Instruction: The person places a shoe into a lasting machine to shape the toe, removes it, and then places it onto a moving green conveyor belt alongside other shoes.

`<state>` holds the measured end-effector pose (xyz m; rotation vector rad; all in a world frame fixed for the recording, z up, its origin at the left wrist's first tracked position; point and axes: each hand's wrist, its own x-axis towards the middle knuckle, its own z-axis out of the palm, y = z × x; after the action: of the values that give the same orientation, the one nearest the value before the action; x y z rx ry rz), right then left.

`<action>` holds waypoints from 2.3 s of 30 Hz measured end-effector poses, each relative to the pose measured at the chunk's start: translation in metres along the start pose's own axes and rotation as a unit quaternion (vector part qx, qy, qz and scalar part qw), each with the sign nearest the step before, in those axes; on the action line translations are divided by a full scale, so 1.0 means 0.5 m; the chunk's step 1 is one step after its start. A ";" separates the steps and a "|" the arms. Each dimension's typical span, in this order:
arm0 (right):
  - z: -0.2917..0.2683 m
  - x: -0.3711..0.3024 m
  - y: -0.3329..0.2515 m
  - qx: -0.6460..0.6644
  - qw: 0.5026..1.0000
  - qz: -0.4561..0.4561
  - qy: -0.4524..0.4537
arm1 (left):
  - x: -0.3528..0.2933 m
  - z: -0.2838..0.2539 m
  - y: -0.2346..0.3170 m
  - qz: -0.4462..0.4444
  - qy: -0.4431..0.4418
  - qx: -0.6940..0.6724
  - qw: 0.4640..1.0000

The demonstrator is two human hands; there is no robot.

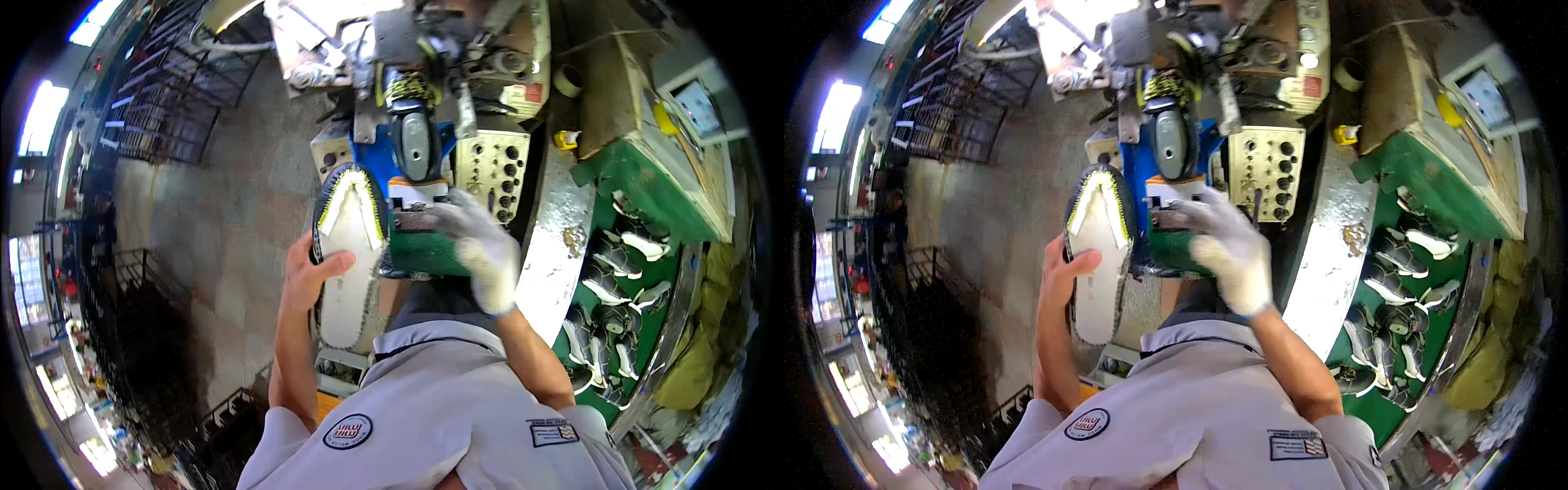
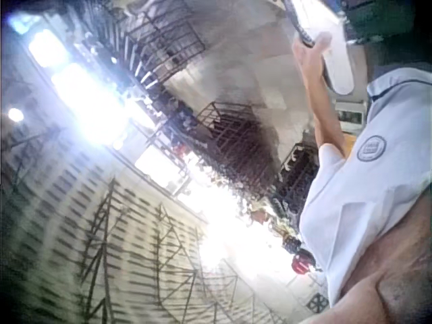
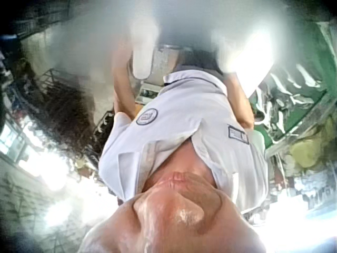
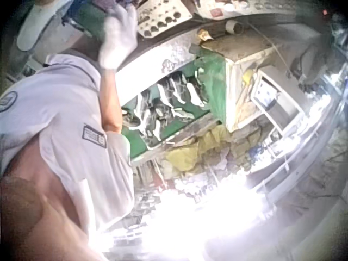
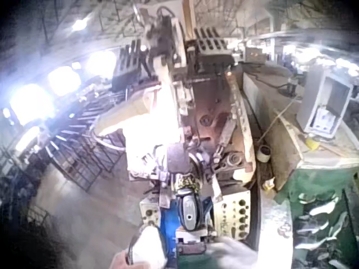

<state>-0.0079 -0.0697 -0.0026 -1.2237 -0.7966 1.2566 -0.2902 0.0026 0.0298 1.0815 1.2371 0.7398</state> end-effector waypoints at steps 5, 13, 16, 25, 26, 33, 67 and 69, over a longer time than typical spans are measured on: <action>0.023 0.037 -0.011 0.159 0.985 -0.017 -0.068 | 0.014 0.216 0.007 0.024 -0.070 -0.206 0.976; -0.353 -0.090 0.125 0.353 0.922 0.007 0.161 | 0.052 0.585 -0.061 0.044 -0.232 0.260 0.936; -0.540 -0.269 0.226 0.229 0.929 0.011 0.292 | 0.056 0.570 -0.128 0.220 -0.202 0.335 0.894; -0.903 -0.972 0.261 -0.287 0.589 0.614 0.440 | 0.360 0.234 -0.014 0.267 0.266 0.501 0.779; -0.904 -0.981 0.303 -0.364 0.525 0.626 0.448 | 0.412 0.217 -0.034 0.241 0.219 0.451 0.831; -0.903 -0.896 0.702 0.153 0.582 0.246 0.760 | 0.475 0.242 -0.028 0.230 0.171 0.422 0.860; 0.035 0.417 0.021 0.327 0.939 0.100 0.044 | 0.504 0.169 0.079 0.087 0.054 -0.151 0.983; 0.053 0.453 0.035 0.330 0.937 0.096 0.062 | 0.511 0.174 0.090 0.109 0.049 -0.134 0.984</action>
<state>0.0070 0.1532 -0.0524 -0.8229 -0.1258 1.4296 -0.1464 0.2292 -0.0236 0.9747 1.0749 1.1058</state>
